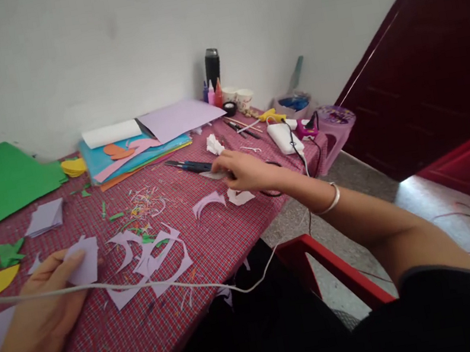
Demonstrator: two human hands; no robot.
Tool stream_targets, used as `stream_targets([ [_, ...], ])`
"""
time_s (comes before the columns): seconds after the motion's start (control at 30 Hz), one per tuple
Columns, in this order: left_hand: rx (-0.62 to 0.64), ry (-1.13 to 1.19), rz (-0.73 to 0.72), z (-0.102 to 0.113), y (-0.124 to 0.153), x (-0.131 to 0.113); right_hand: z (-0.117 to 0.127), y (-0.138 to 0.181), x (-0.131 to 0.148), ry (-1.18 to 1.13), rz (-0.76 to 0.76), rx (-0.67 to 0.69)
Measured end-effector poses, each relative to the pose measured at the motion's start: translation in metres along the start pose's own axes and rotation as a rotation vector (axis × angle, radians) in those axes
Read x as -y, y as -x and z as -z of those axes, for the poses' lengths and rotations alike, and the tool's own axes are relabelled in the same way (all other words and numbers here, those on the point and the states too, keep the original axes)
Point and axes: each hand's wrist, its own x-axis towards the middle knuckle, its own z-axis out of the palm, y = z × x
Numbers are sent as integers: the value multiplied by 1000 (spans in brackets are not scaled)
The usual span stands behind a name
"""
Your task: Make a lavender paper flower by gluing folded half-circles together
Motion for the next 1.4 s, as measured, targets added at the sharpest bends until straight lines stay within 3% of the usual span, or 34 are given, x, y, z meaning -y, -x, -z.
stream_targets([
  [0.17,-33,-52,25,0,-2,-2,0,26,-48,150,-67,139],
  [0.3,-12,-112,-10,2,-9,4,0,29,-56,222,-95,186],
  [0.43,-20,-137,-12,4,-8,5,1,27,-33,172,-53,184],
  [0.5,-14,-142,-3,5,-7,4,-3,24,-19,79,-35,274],
  [0.6,35,-164,-23,6,-5,4,-13,19,-8,11,-100,356],
  [0.83,40,-138,-24,5,-7,8,-22,7,8,-166,-150,386],
  [1.0,68,-116,-51,8,-11,14,-31,-5,34,-188,4,401],
  [1.13,134,-26,-46,9,-11,16,-43,-15,47,-183,44,473],
  [1.23,167,13,-57,9,-12,17,-47,-21,64,-244,94,430],
  [1.4,170,31,-60,10,-12,17,-46,-28,108,-247,329,538],
])
